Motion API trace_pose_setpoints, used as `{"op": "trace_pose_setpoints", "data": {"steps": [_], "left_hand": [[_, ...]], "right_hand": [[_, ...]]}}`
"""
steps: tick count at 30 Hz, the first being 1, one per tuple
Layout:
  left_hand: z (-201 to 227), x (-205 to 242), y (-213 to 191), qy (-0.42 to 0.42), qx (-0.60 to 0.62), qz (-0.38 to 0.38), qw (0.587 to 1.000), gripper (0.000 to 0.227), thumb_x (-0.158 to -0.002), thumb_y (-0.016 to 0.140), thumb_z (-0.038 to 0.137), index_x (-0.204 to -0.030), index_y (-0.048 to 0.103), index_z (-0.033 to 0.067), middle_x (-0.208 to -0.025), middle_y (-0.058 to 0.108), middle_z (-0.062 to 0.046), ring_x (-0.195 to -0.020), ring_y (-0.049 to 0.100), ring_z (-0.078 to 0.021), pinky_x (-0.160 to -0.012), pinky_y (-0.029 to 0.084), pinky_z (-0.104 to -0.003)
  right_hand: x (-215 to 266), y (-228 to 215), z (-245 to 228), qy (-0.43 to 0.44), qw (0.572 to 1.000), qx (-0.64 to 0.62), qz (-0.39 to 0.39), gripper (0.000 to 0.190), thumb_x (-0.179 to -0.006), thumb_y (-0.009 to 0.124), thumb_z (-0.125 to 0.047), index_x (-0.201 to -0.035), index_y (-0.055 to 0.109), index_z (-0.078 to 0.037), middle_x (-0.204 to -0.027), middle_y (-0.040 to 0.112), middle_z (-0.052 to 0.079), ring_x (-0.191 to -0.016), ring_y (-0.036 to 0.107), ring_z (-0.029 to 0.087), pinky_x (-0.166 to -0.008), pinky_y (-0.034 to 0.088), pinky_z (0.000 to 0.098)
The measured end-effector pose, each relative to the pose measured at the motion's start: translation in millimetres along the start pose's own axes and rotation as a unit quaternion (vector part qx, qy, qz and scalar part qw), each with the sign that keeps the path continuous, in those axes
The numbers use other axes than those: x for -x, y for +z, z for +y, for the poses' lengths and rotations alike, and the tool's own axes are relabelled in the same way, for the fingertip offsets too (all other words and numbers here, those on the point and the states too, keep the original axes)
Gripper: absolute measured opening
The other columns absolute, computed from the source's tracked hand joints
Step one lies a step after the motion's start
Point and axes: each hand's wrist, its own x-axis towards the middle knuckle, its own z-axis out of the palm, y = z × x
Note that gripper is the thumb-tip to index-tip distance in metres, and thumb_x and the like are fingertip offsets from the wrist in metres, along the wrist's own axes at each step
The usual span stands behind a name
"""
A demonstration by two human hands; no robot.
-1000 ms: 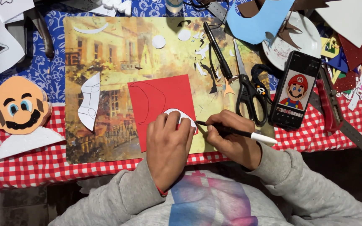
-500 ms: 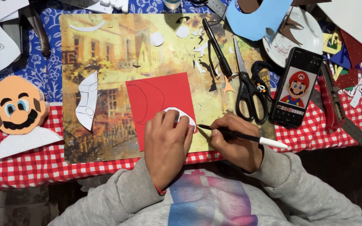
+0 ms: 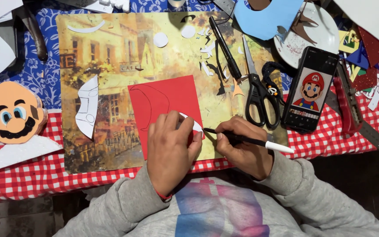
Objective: Tracing and cutting shapes from foam sheets to assemble a Mario character figure.
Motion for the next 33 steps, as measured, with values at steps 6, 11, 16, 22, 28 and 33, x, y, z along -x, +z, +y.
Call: {"op": "trace_pose_setpoints", "data": {"steps": [6,11,16,22,28,33], "left_hand": [[0.2,0.8,-1.4,0.005,-0.001,-0.002,1.000,0.023,-0.080,0.078,0.017,-0.097,0.067,0.0050,-0.096,0.058,-0.010,-0.093,0.056,-0.0302,-0.077,0.040,-0.045],[2.0,-1.0,-1.1,0.001,0.001,-0.007,1.000,0.026,-0.078,0.079,0.018,-0.096,0.067,0.0041,-0.094,0.057,-0.011,-0.090,0.055,-0.0306,-0.074,0.039,-0.046],[1.4,-0.7,-0.8,0.003,-0.002,-0.005,1.000,0.026,-0.078,0.078,0.018,-0.096,0.066,0.0046,-0.094,0.057,-0.011,-0.091,0.055,-0.0306,-0.075,0.039,-0.046],[0.4,-0.5,-0.6,0.003,0.004,-0.004,1.000,0.026,-0.078,0.078,0.018,-0.097,0.066,0.0048,-0.095,0.057,-0.011,-0.092,0.055,-0.0305,-0.076,0.040,-0.046],[0.5,-0.8,-0.6,0.005,0.004,-0.003,1.000,0.024,-0.080,0.078,0.018,-0.096,0.067,0.0050,-0.095,0.058,-0.010,-0.091,0.056,-0.0303,-0.076,0.040,-0.046],[0.1,-0.9,-0.5,0.003,0.005,-0.004,1.000,0.023,-0.080,0.079,0.017,-0.096,0.067,0.0054,-0.094,0.057,-0.010,-0.091,0.055,-0.0302,-0.076,0.040,-0.046]], "right_hand": [[-1.1,0.5,0.0,0.003,1.000,0.001,0.006,0.011,-0.091,0.070,-0.008,-0.099,0.068,0.000,-0.083,0.067,0.008,-0.066,0.060,0.013,-0.059,0.048,0.0270],[1.2,-0.9,0.9,-0.006,1.000,-0.001,0.004,0.010,-0.091,0.069,-0.006,-0.098,0.068,0.000,-0.082,0.066,0.007,-0.066,0.060,0.013,-0.059,0.048,0.0274],[3.8,-0.8,2.2,-0.011,1.000,-0.005,-0.001,0.008,-0.087,0.069,-0.003,-0.094,0.066,0.000,-0.079,0.065,0.007,-0.062,0.059,0.013,-0.056,0.046,0.0271],[5.0,2.3,4.2,-0.036,0.999,-0.007,0.034,0.008,-0.086,0.068,-0.001,-0.094,0.066,0.000,-0.082,0.067,0.007,-0.067,0.062,0.014,-0.059,0.049,0.0267],[5.4,-0.5,4.1,-0.013,1.000,-0.021,-0.016,0.008,-0.083,0.070,-0.001,-0.091,0.067,0.000,-0.076,0.064,0.008,-0.060,0.059,0.014,-0.054,0.046,0.0276],[6.1,0.5,8.0,-0.029,1.000,-0.010,-0.001,0.007,-0.085,0.070,-0.003,-0.091,0.067,-0.001,-0.076,0.065,0.006,-0.060,0.059,0.014,-0.053,0.045,0.0278]]}}
